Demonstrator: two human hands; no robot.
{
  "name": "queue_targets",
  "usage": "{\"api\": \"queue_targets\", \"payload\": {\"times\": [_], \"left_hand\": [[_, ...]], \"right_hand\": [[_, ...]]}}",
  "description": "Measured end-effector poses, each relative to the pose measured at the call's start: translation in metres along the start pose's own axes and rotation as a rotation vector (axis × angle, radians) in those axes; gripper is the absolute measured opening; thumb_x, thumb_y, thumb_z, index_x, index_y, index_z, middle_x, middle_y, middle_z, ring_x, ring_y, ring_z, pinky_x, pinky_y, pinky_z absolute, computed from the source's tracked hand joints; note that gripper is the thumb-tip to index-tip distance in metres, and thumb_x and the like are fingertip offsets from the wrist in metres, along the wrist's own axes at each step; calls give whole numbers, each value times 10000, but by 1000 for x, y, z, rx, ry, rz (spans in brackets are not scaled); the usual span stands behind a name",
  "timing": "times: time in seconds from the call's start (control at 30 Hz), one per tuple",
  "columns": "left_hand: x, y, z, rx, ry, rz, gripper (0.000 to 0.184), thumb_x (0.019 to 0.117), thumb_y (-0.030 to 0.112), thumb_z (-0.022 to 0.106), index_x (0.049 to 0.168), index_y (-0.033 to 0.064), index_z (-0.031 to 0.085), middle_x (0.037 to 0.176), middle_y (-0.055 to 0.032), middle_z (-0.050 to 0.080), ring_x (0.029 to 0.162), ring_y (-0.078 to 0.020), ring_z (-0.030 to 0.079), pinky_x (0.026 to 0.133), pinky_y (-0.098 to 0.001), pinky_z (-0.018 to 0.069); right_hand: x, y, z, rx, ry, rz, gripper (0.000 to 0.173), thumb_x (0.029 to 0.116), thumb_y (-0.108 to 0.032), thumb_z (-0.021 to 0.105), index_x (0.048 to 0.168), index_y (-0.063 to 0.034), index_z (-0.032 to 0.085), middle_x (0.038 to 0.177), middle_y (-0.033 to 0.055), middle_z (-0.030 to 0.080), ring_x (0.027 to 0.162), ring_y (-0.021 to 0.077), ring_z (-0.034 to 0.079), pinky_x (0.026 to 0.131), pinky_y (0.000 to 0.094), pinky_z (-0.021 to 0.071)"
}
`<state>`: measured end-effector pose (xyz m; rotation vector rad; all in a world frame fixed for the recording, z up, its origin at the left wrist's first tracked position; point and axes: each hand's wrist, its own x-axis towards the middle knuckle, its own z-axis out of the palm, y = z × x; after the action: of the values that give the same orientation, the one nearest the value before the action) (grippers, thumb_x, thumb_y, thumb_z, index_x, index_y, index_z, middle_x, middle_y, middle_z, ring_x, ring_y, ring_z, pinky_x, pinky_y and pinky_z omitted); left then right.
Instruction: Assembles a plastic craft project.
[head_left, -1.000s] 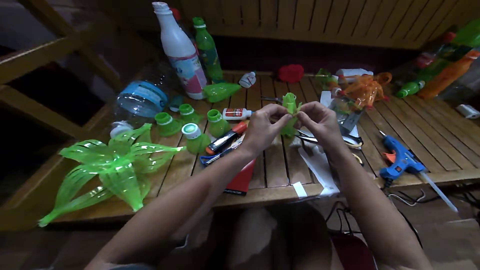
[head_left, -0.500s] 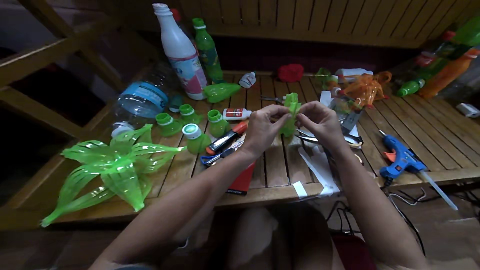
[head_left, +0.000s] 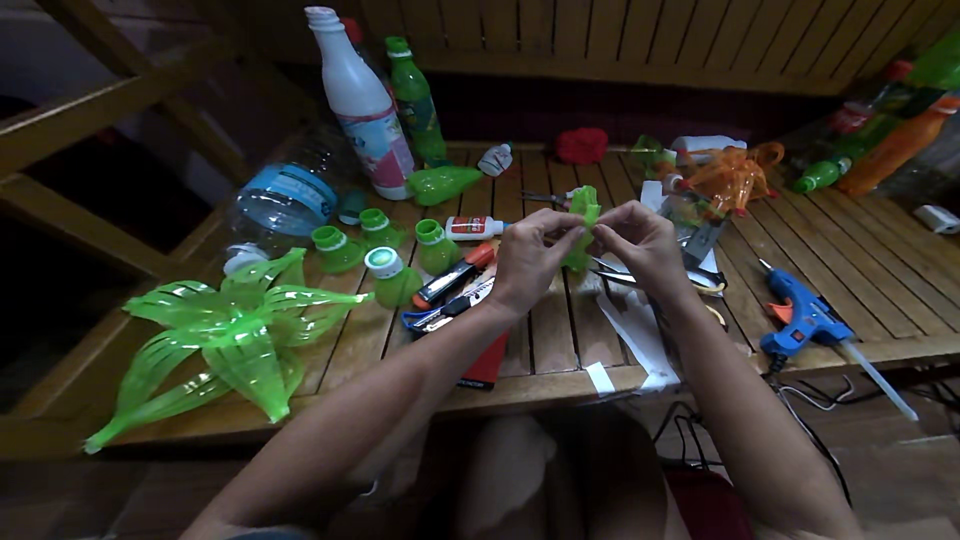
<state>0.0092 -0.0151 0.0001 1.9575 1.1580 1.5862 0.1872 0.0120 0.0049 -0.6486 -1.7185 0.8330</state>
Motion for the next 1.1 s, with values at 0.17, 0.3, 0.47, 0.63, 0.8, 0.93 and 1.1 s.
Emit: {"api": "queue_targets", "payload": {"times": [0.17,0.3,0.47,0.63,0.8,0.93,1.1], "left_hand": [[-2,3,-1,5,-17,-9,153,973,91,689,1086,3,743,994,-75,701,803,-48,668,736,-180,563],[-1,0,0,2,-3,-1,145,967,96,694,1069,13,755,996,-67,707,827,-40,675,751,-173,567],[0,-1,2,-11,7,-14,142,967,113,703,1061,24,759,992,-52,703,815,-31,671,739,-171,571],[1,0,3,-23,10,-22,130,963,114,707,1044,24,756,980,-48,703,803,-30,674,740,-172,576],[2,2,2,-45,-13,-51,127,972,112,691,1044,20,739,983,-45,700,822,-30,675,756,-178,572],[2,3,2,-53,-18,-59,129,977,112,683,1048,18,736,973,-40,688,804,-19,663,740,-165,566],[2,3,2,-39,-29,-51,132,976,107,677,1052,16,735,981,-48,696,837,-25,673,770,-173,568]], "right_hand": [[0,-1,0,5,-2,10,76,946,21,650,1018,18,628,907,8,713,729,44,703,721,230,623],[0,1,0,-6,2,6,80,946,13,652,1024,27,637,924,20,714,737,54,706,725,242,627],[1,1,0,-10,10,12,79,948,5,656,1024,18,637,903,12,717,731,51,709,717,241,628],[0,0,1,-10,19,24,78,947,8,659,1021,17,637,908,15,718,729,52,709,715,238,628],[1,0,0,-15,-5,27,86,954,-4,661,1033,18,635,913,20,719,733,57,713,723,242,629],[1,1,-1,6,-17,13,86,952,4,659,1034,18,636,909,12,720,739,55,711,728,244,629],[2,-3,-2,63,-18,12,75,962,6,636,1036,0,628,896,-12,709,748,47,705,732,241,624]]}}
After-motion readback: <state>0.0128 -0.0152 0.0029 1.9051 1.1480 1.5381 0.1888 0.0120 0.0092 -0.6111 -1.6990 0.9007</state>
